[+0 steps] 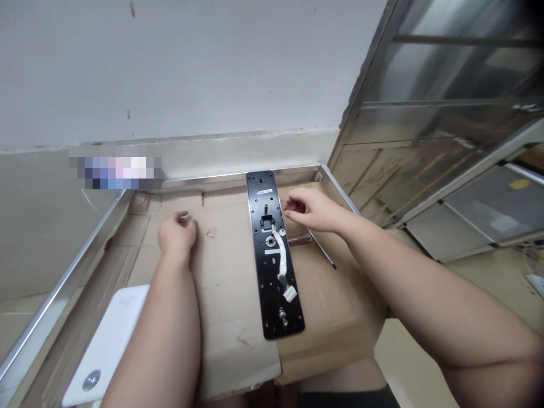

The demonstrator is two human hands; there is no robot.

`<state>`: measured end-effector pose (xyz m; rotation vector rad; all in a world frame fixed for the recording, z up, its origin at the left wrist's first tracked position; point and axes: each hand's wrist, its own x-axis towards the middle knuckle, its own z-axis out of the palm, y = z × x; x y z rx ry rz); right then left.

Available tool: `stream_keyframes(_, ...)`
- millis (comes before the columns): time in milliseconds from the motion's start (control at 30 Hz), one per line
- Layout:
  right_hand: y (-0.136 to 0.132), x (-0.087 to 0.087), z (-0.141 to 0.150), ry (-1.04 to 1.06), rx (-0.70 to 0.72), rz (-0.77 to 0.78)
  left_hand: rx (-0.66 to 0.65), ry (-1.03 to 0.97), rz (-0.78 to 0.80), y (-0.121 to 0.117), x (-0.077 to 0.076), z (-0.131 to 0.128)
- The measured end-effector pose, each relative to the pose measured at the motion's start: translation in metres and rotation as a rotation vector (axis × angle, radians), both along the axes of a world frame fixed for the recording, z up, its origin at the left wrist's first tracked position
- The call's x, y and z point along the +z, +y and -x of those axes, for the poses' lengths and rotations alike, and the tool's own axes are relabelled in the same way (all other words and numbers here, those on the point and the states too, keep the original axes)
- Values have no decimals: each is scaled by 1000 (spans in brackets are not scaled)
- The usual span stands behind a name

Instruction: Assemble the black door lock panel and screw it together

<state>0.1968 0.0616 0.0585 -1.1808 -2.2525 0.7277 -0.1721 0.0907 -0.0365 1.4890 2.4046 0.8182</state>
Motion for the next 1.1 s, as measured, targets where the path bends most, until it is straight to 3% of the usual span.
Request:
stream_keyframes(100, 11, -7, -9, -183, -202, 6, -26, 71, 40, 2, -2, -3)
stream_keyframes(233, 19, -16, -14, -381, -310, 130, -3, 121, 55, 4, -5, -5)
stream_keyframes(467, 23, -35, -13, -502, -292, 277, 0, 159, 30, 7, -11, -4)
stream_keyframes(600, 22, -38, -7, -556, -294, 320, -13, 174, 34, 7, -10, -6)
stream_keyframes(867, 25, -35, -8, -574, -397, 277, 3, 113, 34, 3, -6, -7)
stream_keyframes(1100, 33, -45, -5, -572, -446, 275, 30, 121, 69, 5, -8, -7)
